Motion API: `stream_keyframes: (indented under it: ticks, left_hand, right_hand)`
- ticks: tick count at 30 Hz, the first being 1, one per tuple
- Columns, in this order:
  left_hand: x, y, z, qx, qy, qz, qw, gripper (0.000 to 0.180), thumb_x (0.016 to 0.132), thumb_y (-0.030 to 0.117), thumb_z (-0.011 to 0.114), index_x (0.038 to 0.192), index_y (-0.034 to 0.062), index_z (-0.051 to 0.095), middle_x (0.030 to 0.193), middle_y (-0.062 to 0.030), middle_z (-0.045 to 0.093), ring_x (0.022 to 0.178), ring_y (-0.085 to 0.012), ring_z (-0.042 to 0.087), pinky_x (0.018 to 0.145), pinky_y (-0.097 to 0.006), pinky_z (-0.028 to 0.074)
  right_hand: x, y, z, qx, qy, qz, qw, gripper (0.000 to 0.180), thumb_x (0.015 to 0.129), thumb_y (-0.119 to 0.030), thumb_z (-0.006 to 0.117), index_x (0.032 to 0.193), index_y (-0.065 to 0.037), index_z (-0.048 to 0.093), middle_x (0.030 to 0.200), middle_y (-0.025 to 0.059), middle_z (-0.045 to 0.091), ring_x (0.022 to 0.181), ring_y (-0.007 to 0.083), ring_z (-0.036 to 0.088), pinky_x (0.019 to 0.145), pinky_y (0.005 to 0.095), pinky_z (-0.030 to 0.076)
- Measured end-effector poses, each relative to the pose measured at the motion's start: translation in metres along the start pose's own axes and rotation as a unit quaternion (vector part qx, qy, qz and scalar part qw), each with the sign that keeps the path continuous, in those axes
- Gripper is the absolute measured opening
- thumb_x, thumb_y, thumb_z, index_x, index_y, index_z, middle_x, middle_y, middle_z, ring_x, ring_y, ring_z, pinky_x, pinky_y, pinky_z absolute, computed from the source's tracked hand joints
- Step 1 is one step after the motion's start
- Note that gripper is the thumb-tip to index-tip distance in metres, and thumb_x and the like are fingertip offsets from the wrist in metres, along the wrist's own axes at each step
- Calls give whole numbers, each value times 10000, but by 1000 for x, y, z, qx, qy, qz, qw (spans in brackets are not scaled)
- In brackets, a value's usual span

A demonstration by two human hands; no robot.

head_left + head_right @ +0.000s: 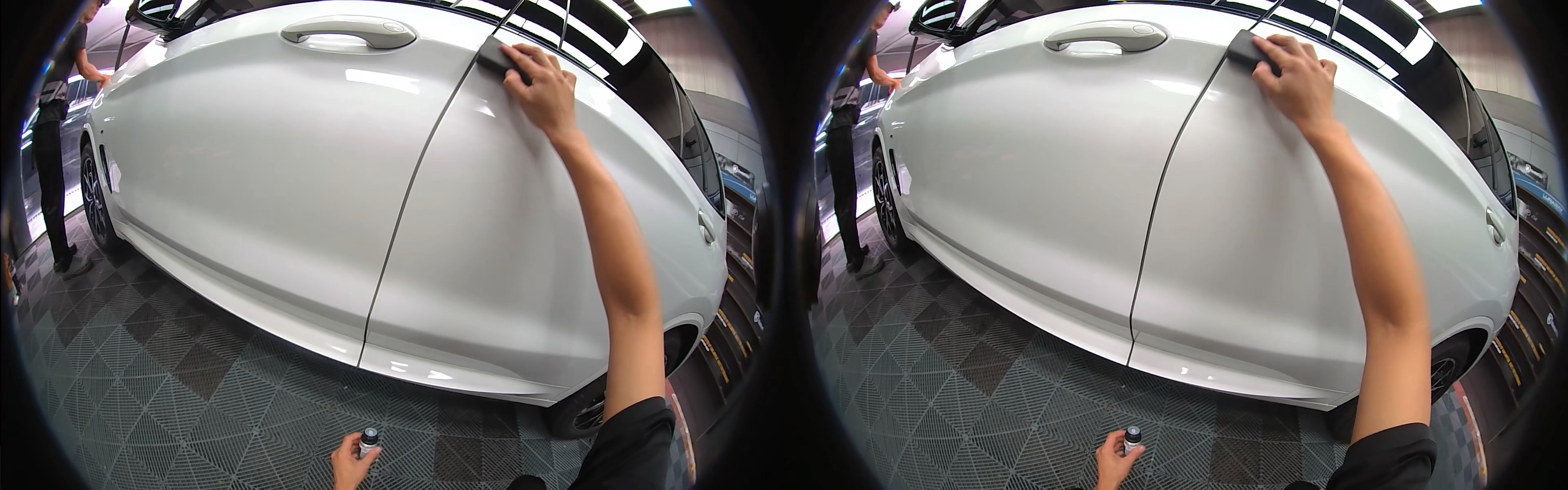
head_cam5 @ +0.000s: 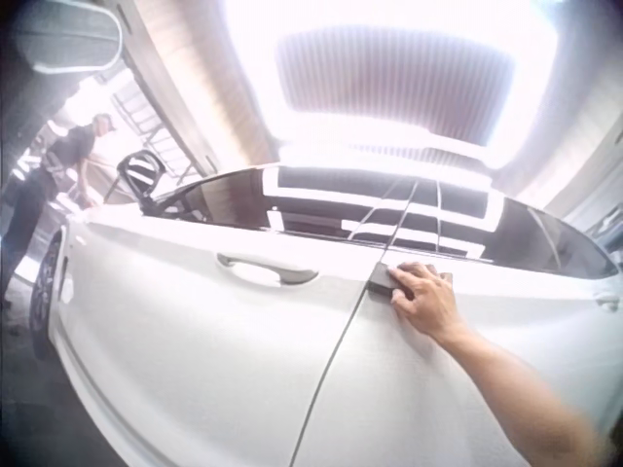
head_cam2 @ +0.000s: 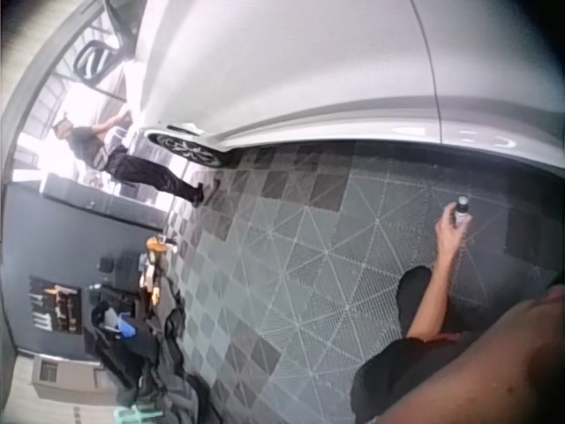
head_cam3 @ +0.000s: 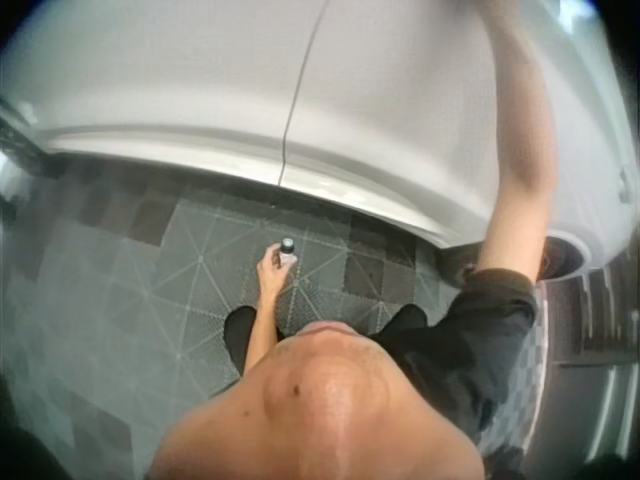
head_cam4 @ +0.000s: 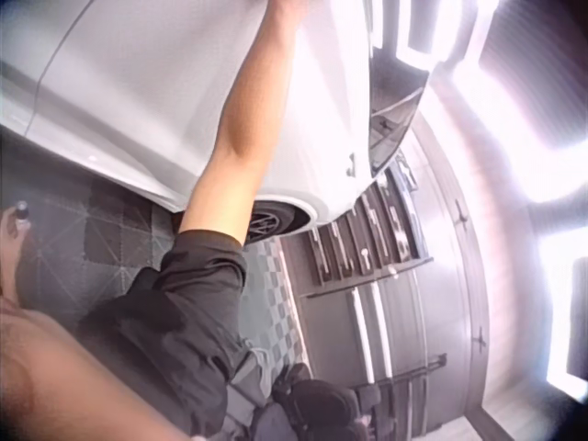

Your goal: The person applies a liquid coating to the exterior of a white car using a small applicator pad. They systematically rub the pad over the front bumper, hood, side fender, and door panels, occasionally dispensing more liquid from a small bottle onto the pad to continue the process.

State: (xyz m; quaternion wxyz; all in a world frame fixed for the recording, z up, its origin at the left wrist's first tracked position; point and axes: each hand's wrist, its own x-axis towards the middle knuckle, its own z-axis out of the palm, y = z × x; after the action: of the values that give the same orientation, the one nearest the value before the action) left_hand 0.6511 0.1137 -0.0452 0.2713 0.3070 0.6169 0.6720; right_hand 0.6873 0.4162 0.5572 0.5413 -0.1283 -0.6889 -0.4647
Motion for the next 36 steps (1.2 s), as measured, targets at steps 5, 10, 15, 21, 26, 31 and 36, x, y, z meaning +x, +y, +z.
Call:
stream_keyframes:
  ticks: [5, 10, 15, 21, 26, 31, 36]
  left_hand:
    - [18, -36, 16, 30, -28, 6, 999, 485, 704, 175, 846, 1071, -17, 594, 941, -171, 696, 874, -239, 697, 722, -338, 580]
    - [26, -24, 10, 74, -28, 33, 996, 483, 703, 211, 849, 1063, 2, 604, 945, -171, 702, 891, -263, 698, 750, -369, 569]
    - [27, -23, 13, 82, -26, 34, 996, 478, 701, 193, 849, 1068, 7, 606, 957, -169, 699, 910, -267, 692, 764, -377, 568]
    - [22, -10, 18, 45, 0, 41, 998, 465, 698, 166, 845, 1063, 5, 605, 954, -162, 696, 903, -264, 691, 714, -361, 569]
    - [9, 16, 21, 41, 14, 61, 997, 451, 697, 133, 838, 1066, 12, 608, 969, -159, 694, 908, -257, 691, 713, -354, 569]
    - [-10, 38, 17, 55, 14, 77, 995, 438, 707, 51, 814, 1080, -5, 591, 978, -141, 688, 920, -223, 687, 758, -335, 572]
    - [-34, 59, 11, 43, 28, 106, 993, 443, 704, 3, 801, 1087, -33, 579, 1003, -123, 665, 931, -204, 677, 797, -319, 578]
  right_hand:
    - [37, 50, 7, 40, -203, 68, 976, 433, 877, -369, 508, 1288, -273, 606, 1301, -51, 571, 1192, 195, 543, 994, 494, 349]
    - [67, 75, 15, 14, -240, 83, 967, 422, 907, -309, 491, 1320, -285, 571, 1294, -29, 582, 1150, 216, 581, 977, 371, 415]
    - [68, 124, 20, 11, -265, 90, 960, 451, 886, -344, 502, 1335, -358, 541, 1346, -54, 553, 1213, 206, 544, 1021, 393, 396]
    - [45, 132, -5, 74, -252, 76, 962, 433, 887, -323, 555, 1303, -211, 592, 1273, 72, 578, 1141, 250, 567, 1007, 336, 404]
    - [4, 125, -6, 95, -52, -45, 993, 403, 844, -316, 682, 1232, -212, 650, 1180, 33, 613, 1053, 220, 573, 945, 346, 412]
    - [-62, -6, -54, 82, -71, 3, 994, 446, 745, -93, 677, 1186, -38, 649, 1182, 134, 575, 1112, 286, 524, 965, 394, 443]
    - [-146, -69, -61, 178, -62, 54, 981, 418, 733, -77, 697, 1148, -39, 665, 1170, 121, 583, 1115, 278, 528, 983, 398, 426]
